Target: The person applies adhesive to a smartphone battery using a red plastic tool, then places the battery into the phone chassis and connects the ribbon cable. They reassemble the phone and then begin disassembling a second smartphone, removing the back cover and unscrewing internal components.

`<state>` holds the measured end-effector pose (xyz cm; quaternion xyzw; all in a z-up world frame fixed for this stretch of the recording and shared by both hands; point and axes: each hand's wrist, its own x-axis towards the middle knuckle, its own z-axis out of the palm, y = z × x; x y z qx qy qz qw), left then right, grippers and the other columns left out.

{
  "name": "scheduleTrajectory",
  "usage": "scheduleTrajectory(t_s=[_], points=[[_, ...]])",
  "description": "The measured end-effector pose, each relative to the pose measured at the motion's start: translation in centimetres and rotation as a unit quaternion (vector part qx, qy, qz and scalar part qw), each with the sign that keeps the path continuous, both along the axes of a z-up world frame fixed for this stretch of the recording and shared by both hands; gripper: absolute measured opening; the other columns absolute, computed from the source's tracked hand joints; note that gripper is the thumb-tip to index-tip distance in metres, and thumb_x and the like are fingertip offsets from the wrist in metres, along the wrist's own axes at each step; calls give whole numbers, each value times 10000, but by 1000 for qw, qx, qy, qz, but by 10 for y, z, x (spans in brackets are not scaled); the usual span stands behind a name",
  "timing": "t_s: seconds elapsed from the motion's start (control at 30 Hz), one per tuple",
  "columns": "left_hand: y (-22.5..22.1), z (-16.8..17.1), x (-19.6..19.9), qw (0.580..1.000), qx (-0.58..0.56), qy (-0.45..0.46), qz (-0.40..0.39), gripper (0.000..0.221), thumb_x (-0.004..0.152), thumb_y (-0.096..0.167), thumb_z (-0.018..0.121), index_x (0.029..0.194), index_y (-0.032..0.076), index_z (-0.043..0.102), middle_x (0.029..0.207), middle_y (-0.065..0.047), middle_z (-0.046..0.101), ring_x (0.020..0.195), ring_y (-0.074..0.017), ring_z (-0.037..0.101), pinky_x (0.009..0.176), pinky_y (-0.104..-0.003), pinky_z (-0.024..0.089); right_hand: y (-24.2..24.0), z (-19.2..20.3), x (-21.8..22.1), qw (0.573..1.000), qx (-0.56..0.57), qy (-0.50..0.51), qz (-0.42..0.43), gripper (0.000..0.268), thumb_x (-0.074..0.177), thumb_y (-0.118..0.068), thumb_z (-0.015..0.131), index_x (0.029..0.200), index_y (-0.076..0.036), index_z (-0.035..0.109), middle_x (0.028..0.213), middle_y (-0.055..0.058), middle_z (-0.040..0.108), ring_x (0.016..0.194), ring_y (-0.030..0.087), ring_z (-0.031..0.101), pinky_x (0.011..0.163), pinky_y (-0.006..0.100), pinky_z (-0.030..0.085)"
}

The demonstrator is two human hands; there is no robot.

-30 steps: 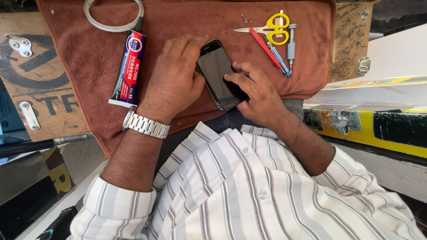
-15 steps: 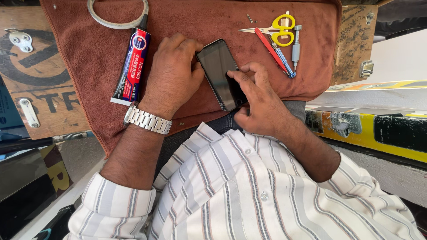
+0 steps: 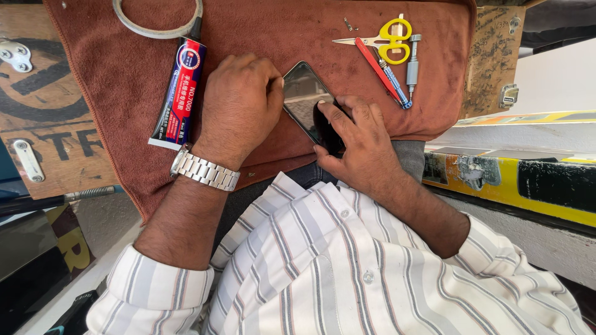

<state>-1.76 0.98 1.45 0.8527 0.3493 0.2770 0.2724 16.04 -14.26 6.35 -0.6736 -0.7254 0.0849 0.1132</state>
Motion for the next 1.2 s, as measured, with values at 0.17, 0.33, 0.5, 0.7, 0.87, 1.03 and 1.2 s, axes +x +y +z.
scheduleTrajectory(t_s=[0.17,0.33,0.5,0.7,0.87,1.03,1.2], points=[[-4,-4,4,999,20,-16,29,100,926,149,787,887,84,722,851,-77,655,831,-260,628,730,-420,529,-3,-4,1,1000,-24,-10,-5,693,836,-248,830,1441,-44,559,1368,213,468,1197,377,497,1043,492,468],[-4,-6,5,999,-3,-21,35,109,919,147,804,872,95,720,859,-53,656,834,-248,622,742,-411,529,-2,-4,1,999,-27,-31,13,660,868,-265,807,1432,-30,556,1359,236,453,1173,371,484,1026,485,466],[-4,-8,4,999,18,-20,33,106,922,152,810,887,96,728,863,-59,655,834,-249,619,735,-413,524,-1,-1,0,998,-27,-50,28,658,885,-288,798,1433,-16,555,1330,235,462,1115,351,490,992,465,472],[-4,-3,4,1000,12,4,22,225,854,246,876,874,84,721,849,-53,652,823,-231,617,730,-409,518,-3,0,-2,998,-12,-52,26,668,880,-275,793,1437,-2,545,1327,238,470,1086,350,505,983,455,473],[-5,5,6,999,-15,25,25,319,757,316,928,845,90,722,805,-41,639,789,-232,596,715,-413,500,-3,1,-2,998,-7,-55,33,688,867,-285,791,1442,-8,536,1353,251,471,1106,368,519,982,470,478],[-6,6,7,999,-17,26,27,336,775,335,930,863,92,715,801,-33,631,796,-225,588,717,-409,493,-4,-2,-5,998,-7,-57,19,680,874,-271,779,1453,-17,530,1376,261,469,1120,373,519,978,476,480],[-7,4,8,999,-16,26,34,337,779,332,927,883,99,707,826,-25,634,804,-224,584,720,-410,488,-5,-7,0,999,26,-14,19,691,855,-273,805,1439,-30,527,1363,239,467,1178,379,513,1038,493,463]])
